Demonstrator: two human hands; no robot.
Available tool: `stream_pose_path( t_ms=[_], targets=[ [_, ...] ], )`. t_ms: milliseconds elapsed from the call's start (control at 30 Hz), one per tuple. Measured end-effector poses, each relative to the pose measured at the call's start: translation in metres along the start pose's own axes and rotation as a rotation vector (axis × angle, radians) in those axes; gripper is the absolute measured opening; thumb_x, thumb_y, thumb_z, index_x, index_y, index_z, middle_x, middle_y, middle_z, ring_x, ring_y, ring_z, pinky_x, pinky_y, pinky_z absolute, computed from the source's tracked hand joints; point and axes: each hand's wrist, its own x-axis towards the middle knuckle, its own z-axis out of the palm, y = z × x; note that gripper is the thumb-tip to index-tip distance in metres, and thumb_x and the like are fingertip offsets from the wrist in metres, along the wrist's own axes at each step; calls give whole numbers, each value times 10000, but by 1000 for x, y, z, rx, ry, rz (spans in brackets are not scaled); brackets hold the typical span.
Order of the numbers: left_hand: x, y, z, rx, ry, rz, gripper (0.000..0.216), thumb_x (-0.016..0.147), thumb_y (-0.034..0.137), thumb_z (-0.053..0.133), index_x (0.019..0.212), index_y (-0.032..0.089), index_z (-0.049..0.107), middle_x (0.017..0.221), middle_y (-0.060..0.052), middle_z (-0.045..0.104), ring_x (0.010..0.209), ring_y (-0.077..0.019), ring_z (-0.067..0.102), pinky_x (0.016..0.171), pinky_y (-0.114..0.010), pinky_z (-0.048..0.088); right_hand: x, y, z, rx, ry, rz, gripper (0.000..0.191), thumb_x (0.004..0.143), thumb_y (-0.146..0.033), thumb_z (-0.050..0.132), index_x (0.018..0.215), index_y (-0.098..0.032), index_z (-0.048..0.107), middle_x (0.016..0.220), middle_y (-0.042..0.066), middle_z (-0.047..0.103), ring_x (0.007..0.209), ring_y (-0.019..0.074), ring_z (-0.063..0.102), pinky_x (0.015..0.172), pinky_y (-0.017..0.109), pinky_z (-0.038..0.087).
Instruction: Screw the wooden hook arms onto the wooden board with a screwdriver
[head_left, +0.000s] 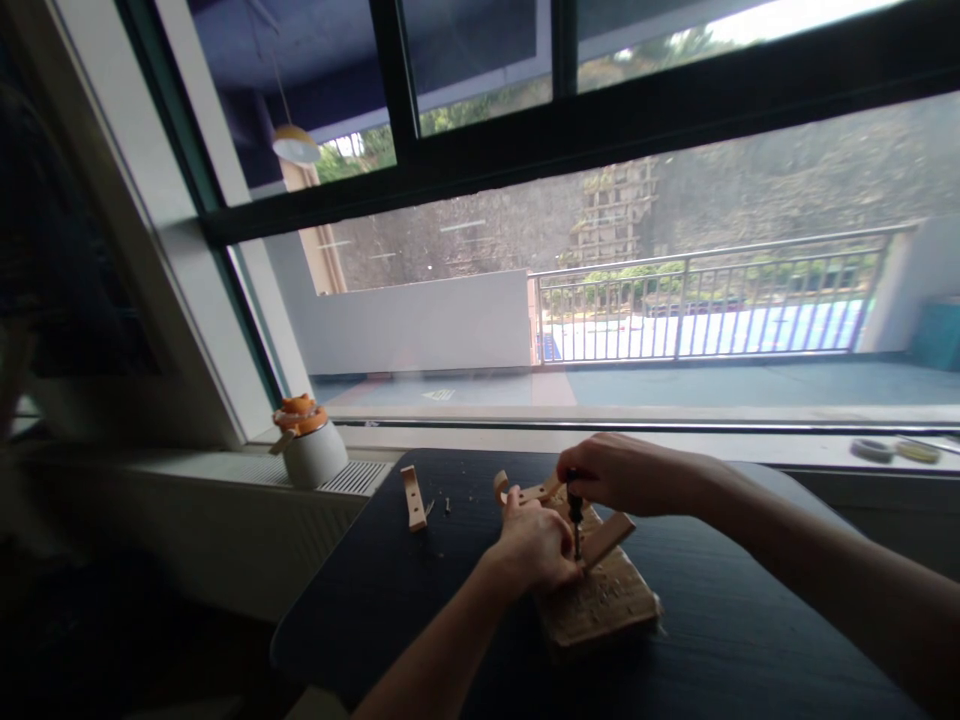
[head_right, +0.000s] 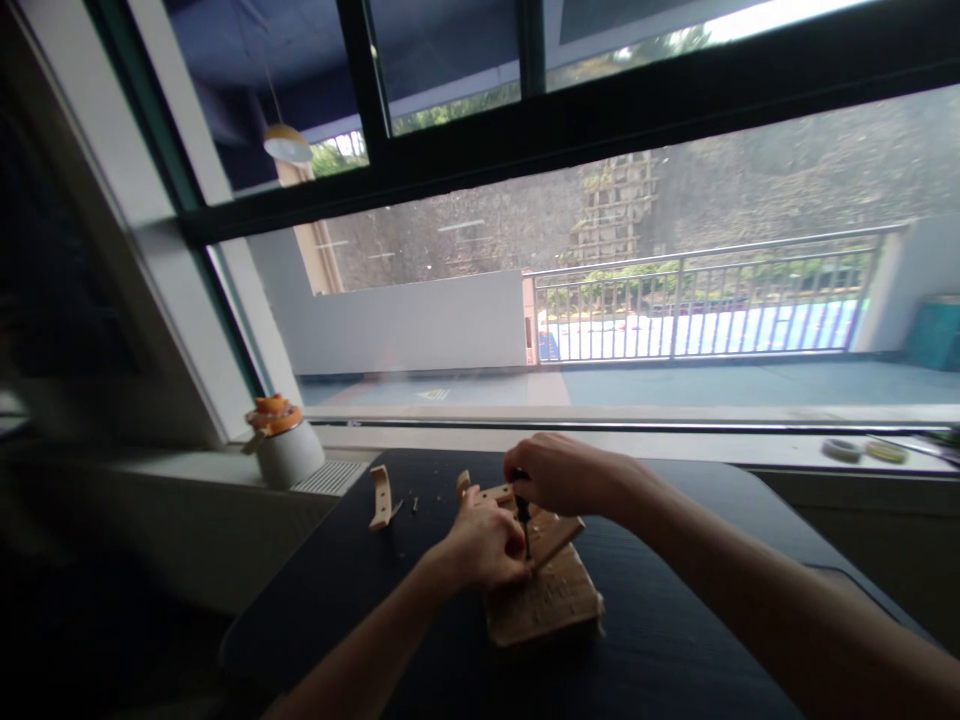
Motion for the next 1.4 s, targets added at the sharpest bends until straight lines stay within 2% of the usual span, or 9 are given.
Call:
stream_pose_path(
  t_ms=[267, 400, 500, 667, 767, 833, 1067, 1267, 1400],
  targets=[
    [0, 1, 0, 25, -3, -9, 183, 712, 414, 690, 736, 240, 742, 810, -23, 727, 1036, -302, 604, 1100, -617, 127, 1, -3, 7, -33, 47, 60, 214, 853, -245, 506, 846, -156, 700, 731, 64, 696, 602, 142, 562, 528, 239, 330],
    [-1, 2, -2, 48, -17, -20, 201, 706, 434, 705, 771, 247, 738, 828, -12, 730, 996, -286, 617, 1099, -597, 140, -3, -3, 5, -53, 40, 78, 216, 828, -247, 547, 958, -178, 705, 765, 59, 710, 625, 160, 590, 537, 245, 342],
    [-2, 4, -5, 61, -34, -20, 212, 708, 445, 704, 773, 245, 733, 856, -7, 732, 982, -281, 621, 1092, -584, 156, -4, -3, 4, -58, 32, 57, 212, 860, -240, 527, 965, -204, 708, 806, 38, 716, 665, 152, 608, 574, 239, 371],
    [-1, 4, -4, 74, -44, -27, 237, 720, 464, 678, 801, 246, 723, 908, -9, 727, 999, -283, 618, 1077, -586, 171, 2, -4, 15, -100, 66, 91, 229, 946, -225, 459, 961, -170, 681, 830, 43, 695, 733, 148, 614, 686, 275, 448],
    [-1, 4, -3, 88, -46, -43, 264, 696, 474, 693, 810, 237, 723, 895, -22, 725, 1013, -291, 615, 1070, -572, 194, 4, -3, 23, -130, 75, 140, 234, 950, -347, 532, 1031, -152, 632, 954, 39, 664, 817, 164, 633, 753, 361, 518],
    [0, 5, -4, 95, -55, -51, 276, 689, 479, 697, 820, 238, 727, 880, -26, 725, 999, -292, 622, 1065, -570, 205, 3, -2, 25, -146, 75, 171, 260, 934, -362, 565, 1085, -156, 615, 1049, 53, 646, 880, 179, 634, 779, 391, 532],
    [0, 5, -7, 109, -70, -40, 305, 684, 498, 690, 843, 241, 733, 892, -26, 725, 1036, -299, 610, 1067, -560, 225, 2, -5, 27, -136, 84, 233, 281, 930, -347, 573, 1145, -167, 598, 1129, 68, 624, 939, 198, 626, 799, 402, 533],
    [-3, 5, -6, 102, -59, -53, 275, 689, 501, 687, 812, 258, 732, 870, -2, 724, 1019, -281, 619, 1081, -531, 214, -2, -4, 35, -96, 149, 245, 263, 934, -372, 558, 1083, -163, 616, 1038, 50, 645, 876, 182, 629, 775, 387, 523],
    [-2, 3, -4, 82, -51, -57, 270, 697, 505, 688, 792, 256, 730, 872, -3, 732, 987, -273, 629, 1074, -523, 213, -4, 5, 41, -25, 228, 193, 271, 951, -264, 446, 1098, -159, 648, 1065, 99, 655, 899, 192, 630, 803, 329, 468]
  ],
)
